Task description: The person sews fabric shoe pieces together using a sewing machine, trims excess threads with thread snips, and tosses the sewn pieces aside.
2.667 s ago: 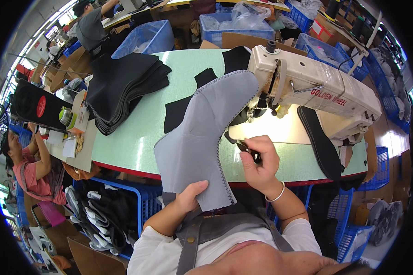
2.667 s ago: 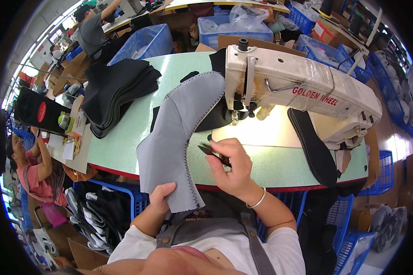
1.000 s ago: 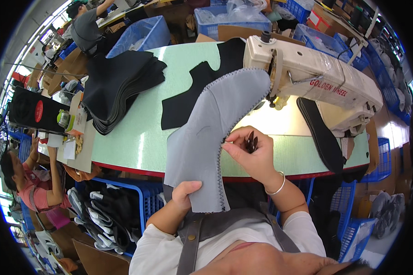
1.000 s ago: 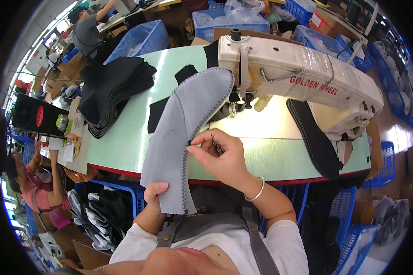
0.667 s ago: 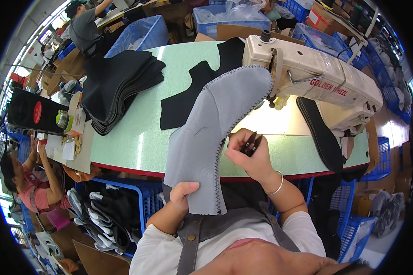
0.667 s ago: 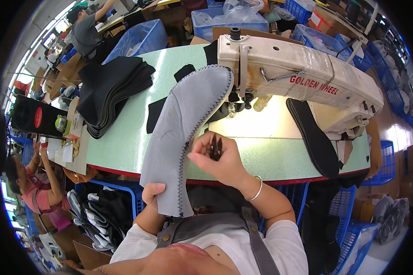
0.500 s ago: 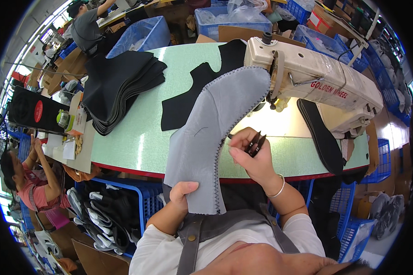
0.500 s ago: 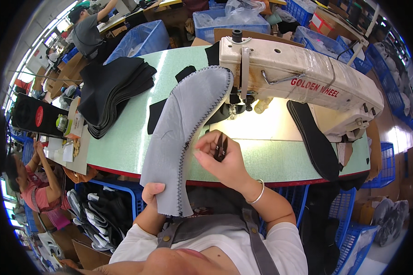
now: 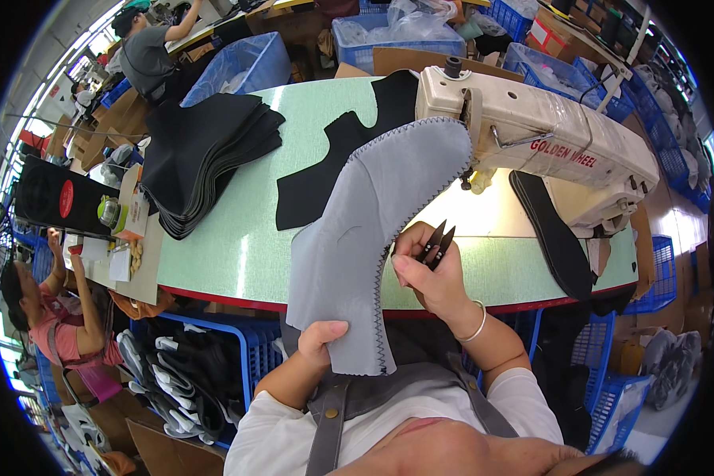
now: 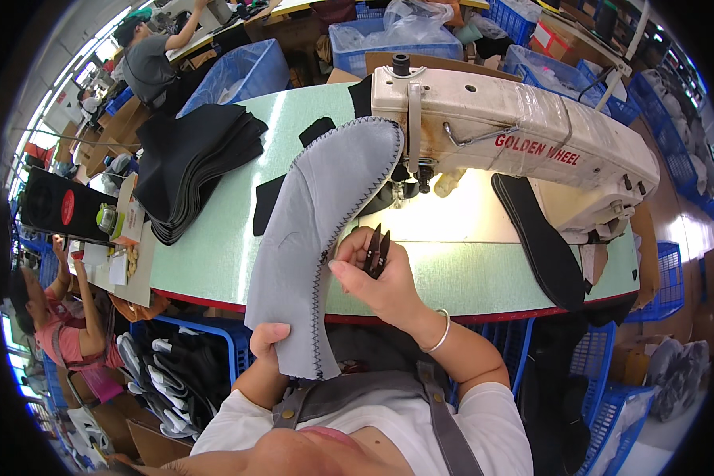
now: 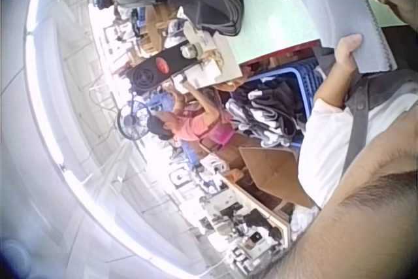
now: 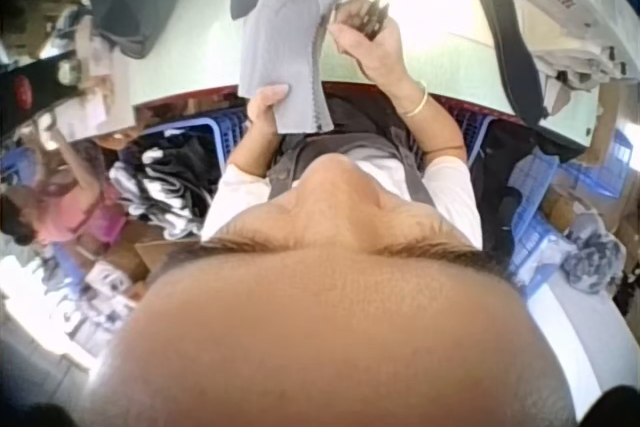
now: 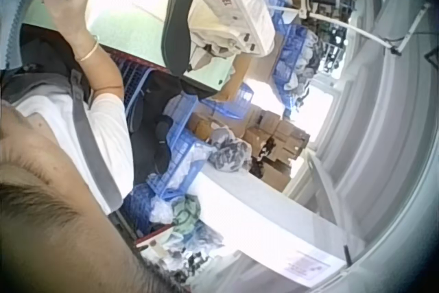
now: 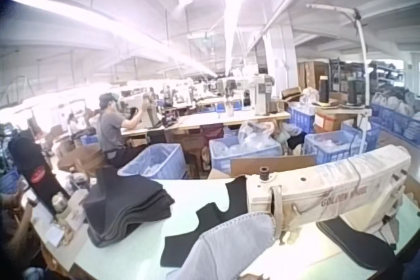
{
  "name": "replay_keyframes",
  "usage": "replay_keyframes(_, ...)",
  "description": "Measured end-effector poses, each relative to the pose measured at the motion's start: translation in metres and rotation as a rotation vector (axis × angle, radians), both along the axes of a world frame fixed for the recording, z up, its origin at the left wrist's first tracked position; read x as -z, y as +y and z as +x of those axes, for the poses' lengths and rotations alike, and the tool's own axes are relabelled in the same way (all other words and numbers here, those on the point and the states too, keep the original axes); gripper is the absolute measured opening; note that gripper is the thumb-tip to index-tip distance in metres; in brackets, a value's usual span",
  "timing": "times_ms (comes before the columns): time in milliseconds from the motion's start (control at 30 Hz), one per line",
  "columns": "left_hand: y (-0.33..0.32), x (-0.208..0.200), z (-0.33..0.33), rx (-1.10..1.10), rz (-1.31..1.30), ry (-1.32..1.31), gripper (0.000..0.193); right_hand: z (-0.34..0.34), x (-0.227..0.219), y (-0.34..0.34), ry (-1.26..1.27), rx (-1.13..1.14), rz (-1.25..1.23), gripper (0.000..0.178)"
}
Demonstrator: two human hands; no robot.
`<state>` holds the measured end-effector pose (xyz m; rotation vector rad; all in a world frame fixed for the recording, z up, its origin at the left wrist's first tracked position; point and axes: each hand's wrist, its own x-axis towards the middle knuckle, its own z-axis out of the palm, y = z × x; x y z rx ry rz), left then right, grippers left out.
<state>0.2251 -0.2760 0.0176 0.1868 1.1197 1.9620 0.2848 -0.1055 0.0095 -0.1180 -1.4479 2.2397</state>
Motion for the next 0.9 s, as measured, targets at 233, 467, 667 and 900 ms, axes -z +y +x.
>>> replay_keyframes(233, -0.002, 0.003, 0.001, 0.060, -0.112, 0.023, 0.086, 0.001, -0.009, 0.000, -0.105, -0.002, 0.015, 0.014)
replay_keyframes(467, -0.006, -0.006, 0.006, 0.043, -0.173, -0.010, 0.092, 0.000, -0.008, 0.000, -0.102, -0.072, -0.017, 0.022)
replay_keyframes(667, -0.008, 0.007, -0.002, -0.024, 0.037, -0.065, 0.086, 0.011, 0.006, 0.007, -0.072, -0.123, 0.041, 0.018)
replay_keyframes(900, -0.009, 0.011, -0.005, -0.148, 0.176, -0.073, 0.073, 0.024, 0.008, 0.020, -0.132, -0.128, 0.447, 0.017)
